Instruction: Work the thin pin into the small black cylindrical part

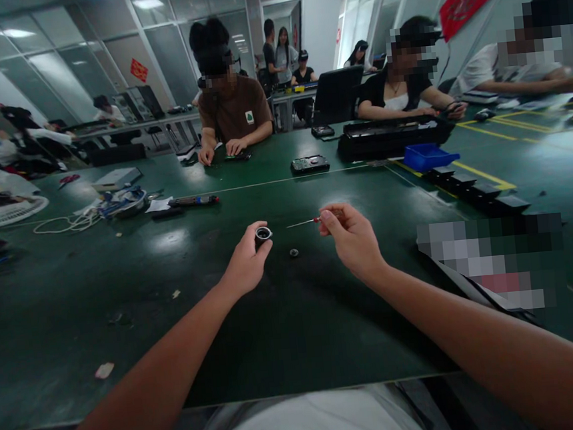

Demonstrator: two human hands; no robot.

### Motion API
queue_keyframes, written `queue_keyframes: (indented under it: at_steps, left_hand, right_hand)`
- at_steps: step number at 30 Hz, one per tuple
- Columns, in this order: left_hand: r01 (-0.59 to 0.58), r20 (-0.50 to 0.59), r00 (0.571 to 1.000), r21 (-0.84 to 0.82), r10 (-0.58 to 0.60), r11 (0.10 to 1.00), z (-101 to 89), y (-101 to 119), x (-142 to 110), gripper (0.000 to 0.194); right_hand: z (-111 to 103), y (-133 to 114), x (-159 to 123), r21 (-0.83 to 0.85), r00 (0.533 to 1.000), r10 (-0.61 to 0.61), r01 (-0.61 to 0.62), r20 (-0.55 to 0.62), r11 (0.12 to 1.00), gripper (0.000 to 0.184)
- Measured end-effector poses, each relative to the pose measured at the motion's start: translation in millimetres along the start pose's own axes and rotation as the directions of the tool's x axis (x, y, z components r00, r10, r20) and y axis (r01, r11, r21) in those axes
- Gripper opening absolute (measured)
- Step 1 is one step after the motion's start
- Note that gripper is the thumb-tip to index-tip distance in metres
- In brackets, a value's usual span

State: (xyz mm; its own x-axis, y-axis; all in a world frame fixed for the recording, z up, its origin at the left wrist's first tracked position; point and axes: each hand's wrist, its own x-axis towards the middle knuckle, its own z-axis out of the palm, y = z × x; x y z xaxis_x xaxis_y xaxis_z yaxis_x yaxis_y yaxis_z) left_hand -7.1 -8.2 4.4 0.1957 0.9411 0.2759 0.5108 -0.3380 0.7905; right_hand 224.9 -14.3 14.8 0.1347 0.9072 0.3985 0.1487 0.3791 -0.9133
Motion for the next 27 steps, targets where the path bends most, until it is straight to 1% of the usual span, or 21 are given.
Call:
queue_keyframes:
  at_steps: [1,3,6,8,10,12,14,17,20,22,24,26,27]
  left_hand:
    - [0.025,0.025,0.999,0.000,-0.025,1.000,-0.8,3,-1,0.041]
    - [0.065,0.076,0.995,0.054,-0.069,0.996,-2.4,11,-1,0.041]
    - [0.063,0.172,0.981,0.183,-0.095,0.981,-2.2,23,1,0.039]
    - [0.009,0.249,0.965,0.262,-0.077,0.965,1.0,27,5,0.036]
    - [-0.080,0.326,0.945,0.332,-0.035,0.940,6.3,28,9,0.033]
    - [-0.182,0.390,0.921,0.406,0.011,0.896,12.9,26,13,0.032]
    - [-0.265,0.440,0.898,0.494,0.024,0.828,19.5,24,16,0.036]
    - [-0.340,0.479,0.878,0.601,0.014,0.723,27.3,21,19,0.039]
    - [-0.380,0.497,0.867,0.639,0.018,0.669,29.8,21,22,0.032]
    - [-0.371,0.499,0.867,0.627,0.012,0.685,27.6,21,23,0.027]
    - [-0.321,0.485,0.874,0.581,-0.002,0.748,22.0,20,23,0.026]
    - [-0.222,0.438,0.898,0.505,-0.027,0.834,13.1,16,23,0.026]
    - [-0.160,0.397,0.917,0.459,-0.041,0.874,7.5,13,24,0.027]
  right_hand:
    - [0,-2,0,-0.006,1.000,-0.006,0.006,-0.002,1.000,0.019]
    - [-1,-5,0,-0.010,1.000,-0.014,0.014,-0.005,1.000,0.019]
    - [-1,-8,0,-0.015,1.000,-0.023,0.022,-0.013,1.000,0.019]
    - [-1,-9,0,-0.013,0.999,-0.025,0.025,-0.021,1.000,0.019]
    - [-1,-10,0,-0.016,0.999,-0.027,0.027,-0.019,1.000,0.019]
    - [-1,-10,0,-0.015,0.999,-0.031,0.031,-0.017,0.999,0.019]
    - [-1,-10,0,-0.010,0.999,-0.038,0.038,-0.015,0.999,0.019]
    - [-1,-10,0,-0.007,0.999,-0.045,0.045,-0.006,0.999,0.019]
    - [0,-10,-1,0.001,0.999,-0.040,0.040,0.004,0.999,0.019]
    - [0,-10,-1,0.000,0.999,-0.038,0.038,0.010,0.999,0.019]
    - [0,-10,-1,-0.016,0.999,-0.035,0.035,0.015,0.999,0.019]
    - [-1,-10,-1,-0.029,0.999,-0.026,0.027,0.018,0.999,0.019]
    - [-1,-11,-1,-0.033,1.000,-0.022,0.022,0.020,0.999,0.019]
